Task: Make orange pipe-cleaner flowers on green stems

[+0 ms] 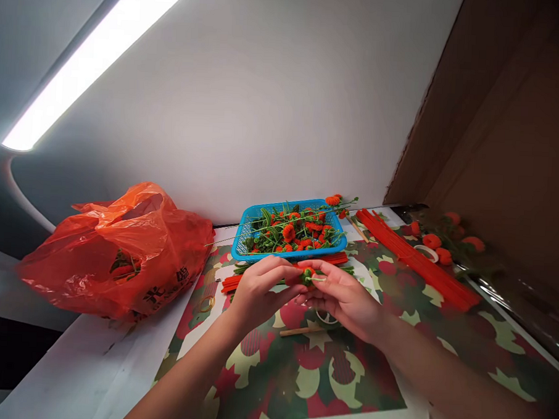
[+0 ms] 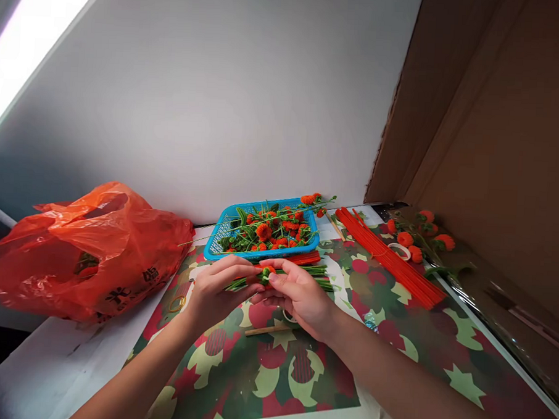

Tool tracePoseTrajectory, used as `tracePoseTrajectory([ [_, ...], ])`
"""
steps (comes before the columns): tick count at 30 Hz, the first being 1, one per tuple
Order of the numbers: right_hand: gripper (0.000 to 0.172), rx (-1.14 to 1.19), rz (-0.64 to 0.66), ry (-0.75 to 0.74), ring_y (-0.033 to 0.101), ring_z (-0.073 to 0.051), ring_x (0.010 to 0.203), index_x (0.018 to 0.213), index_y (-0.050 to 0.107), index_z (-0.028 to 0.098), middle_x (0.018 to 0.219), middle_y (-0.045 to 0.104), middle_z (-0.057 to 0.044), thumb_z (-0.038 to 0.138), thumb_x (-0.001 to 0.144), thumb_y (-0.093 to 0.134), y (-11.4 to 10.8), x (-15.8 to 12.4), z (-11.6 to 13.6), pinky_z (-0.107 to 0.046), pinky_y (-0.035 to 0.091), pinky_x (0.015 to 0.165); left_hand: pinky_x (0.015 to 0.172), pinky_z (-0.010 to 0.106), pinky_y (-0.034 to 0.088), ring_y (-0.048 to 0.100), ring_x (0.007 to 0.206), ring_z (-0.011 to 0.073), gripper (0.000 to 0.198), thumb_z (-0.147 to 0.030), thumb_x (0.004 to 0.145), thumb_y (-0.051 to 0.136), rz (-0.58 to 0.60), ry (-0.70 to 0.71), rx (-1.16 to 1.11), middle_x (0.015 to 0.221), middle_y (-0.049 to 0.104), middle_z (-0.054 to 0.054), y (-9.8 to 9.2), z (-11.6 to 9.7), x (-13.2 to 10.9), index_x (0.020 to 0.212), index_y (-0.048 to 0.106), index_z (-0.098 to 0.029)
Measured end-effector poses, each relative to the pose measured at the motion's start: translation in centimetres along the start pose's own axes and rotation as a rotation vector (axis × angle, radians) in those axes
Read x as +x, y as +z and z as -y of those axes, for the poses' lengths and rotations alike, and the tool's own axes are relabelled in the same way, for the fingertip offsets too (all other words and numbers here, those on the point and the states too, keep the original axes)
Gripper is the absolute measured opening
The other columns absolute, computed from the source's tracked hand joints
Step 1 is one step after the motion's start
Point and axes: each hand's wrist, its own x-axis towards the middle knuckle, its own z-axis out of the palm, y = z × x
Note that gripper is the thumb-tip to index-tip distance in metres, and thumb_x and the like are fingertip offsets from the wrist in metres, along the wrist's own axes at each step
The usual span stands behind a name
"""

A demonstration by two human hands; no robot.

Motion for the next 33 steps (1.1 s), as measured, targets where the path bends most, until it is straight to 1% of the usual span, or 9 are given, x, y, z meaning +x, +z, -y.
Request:
tracePoseTrajectory([
  [4, 0.035, 0.058, -0.002, 0.014, 0.066, -0.013, 0.076, 0.108, 0.055, 0.019, 0.082, 0.066, -0.002, 0.033, 0.079, 0.068, 0.1, -0.1, 0.0, -0.026, 0.048, 0.075, 0.061, 0.024, 0.049, 0.062, 0.067, 0.012, 0.01, -0.02, 0.081, 0.066, -0.051, 0.132, 0.078, 0.079, 0.068, 0.004, -0.1, 0.1, -0.2, 0.091, 0.064, -0.018],
  [10, 0.035, 0.103, -0.033, 0.017, 0.066, -0.012, 0.073, 0.107, 0.055, 0.018, 0.083, 0.066, -0.002, 0.03, 0.078, 0.07, 0.1, 0.0, -0.2, -0.026, 0.049, 0.075, 0.058, 0.024, 0.048, 0.062, 0.064, 0.0119, 0.007, -0.017, 0.081, 0.064, -0.067, 0.135, 0.089, 0.076, 0.068, 0.003, 0.2, -0.2, -0.2, 0.088, 0.066, -0.019],
  [15, 0.035, 0.108, -0.087, -0.035, 0.065, -0.011, 0.074, 0.106, 0.055, 0.02, 0.083, 0.066, -0.001, 0.03, 0.077, 0.071, 0.5, -0.1, 0.0, -0.025, 0.049, 0.076, 0.067, 0.027, 0.053, 0.064, 0.078, 0.0155, 0.018, -0.019, 0.078, 0.067, -0.137, -0.08, -0.008, 0.087, 0.068, 0.006, 0.7, -0.7, -0.2, 0.096, 0.064, -0.019],
  [19, 0.034, 0.036, -0.138, -0.127, 0.063, -0.012, 0.081, 0.107, 0.056, 0.023, 0.094, 0.066, -0.002, 0.035, 0.078, 0.069, 0.4, 0.0, -0.2, -0.026, 0.048, 0.074, 0.071, 0.029, 0.053, 0.063, 0.084, 0.0168, 0.006, -0.023, 0.079, 0.066, -0.124, -0.281, -0.117, 0.089, 0.065, 0.006, 0.9, -1.5, 0.1, 0.083, 0.064, -0.018],
  [23, 0.034, -0.155, -0.161, -0.199, 0.062, -0.014, 0.087, 0.108, 0.053, 0.024, 0.098, 0.068, -0.003, 0.039, 0.081, 0.066, 0.0, 0.4, -1.0, -0.028, 0.048, 0.076, 0.072, 0.029, 0.054, 0.062, 0.093, 0.0185, 0.007, -0.026, 0.082, 0.063, -0.045, -0.426, -0.175, 0.098, 0.063, 0.008, 1.0, -1.9, 0.3, 0.081, 0.065, -0.019],
  [26, 0.031, -0.318, -0.152, -0.249, 0.062, -0.016, 0.093, 0.11, 0.048, 0.024, 0.1, 0.068, -0.004, 0.04, 0.086, 0.058, -0.3, 0.5, -1.4, -0.032, 0.047, 0.082, 0.072, 0.028, 0.054, 0.061, 0.098, 0.0191, 0.009, -0.026, 0.084, 0.06, -0.025, -0.466, -0.178, 0.101, 0.063, 0.009, 1.2, -1.8, 0.1, 0.08, 0.064, -0.019],
  [28, 0.028, -0.512, -0.171, -0.315, 0.06, -0.018, 0.1, 0.114, 0.047, 0.025, 0.108, 0.066, -0.005, 0.037, 0.089, 0.052, -0.5, 0.4, -1.3, -0.033, 0.046, 0.085, 0.073, 0.028, 0.054, 0.061, 0.098, 0.0186, 0.01, -0.024, 0.085, 0.058, -0.021, -0.445, -0.153, 0.1, 0.063, 0.008, 1.4, -1.7, 0.0, 0.077, 0.062, -0.018],
  [31, 0.025, -0.958, -0.276, -0.533, 0.055, -0.02, 0.109, 0.115, 0.048, 0.025, 0.119, 0.059, -0.007, 0.032, 0.091, 0.05, -0.9, 0.1, -0.5, -0.035, 0.042, 0.089, 0.078, 0.03, 0.053, 0.061, 0.098, 0.0182, 0.01, -0.02, 0.087, 0.054, -0.019, -0.348, -0.04, 0.101, 0.063, 0.008, 1.5, -1.4, -0.3, 0.078, 0.058, -0.018],
  [33, 0.018, -1.276, -0.302, -0.702, 0.054, -0.021, 0.104, 0.108, 0.052, 0.023, 0.113, 0.061, -0.008, 0.03, 0.092, 0.047, -1.2, -0.2, 0.3, -0.035, 0.04, 0.086, 0.08, 0.032, 0.053, 0.061, 0.099, 0.0185, 0.008, -0.018, 0.088, 0.052, -0.001, -0.246, 0.08, 0.103, 0.063, 0.008, 1.5, -1.3, -0.3, 0.083, 0.057, -0.019],
])
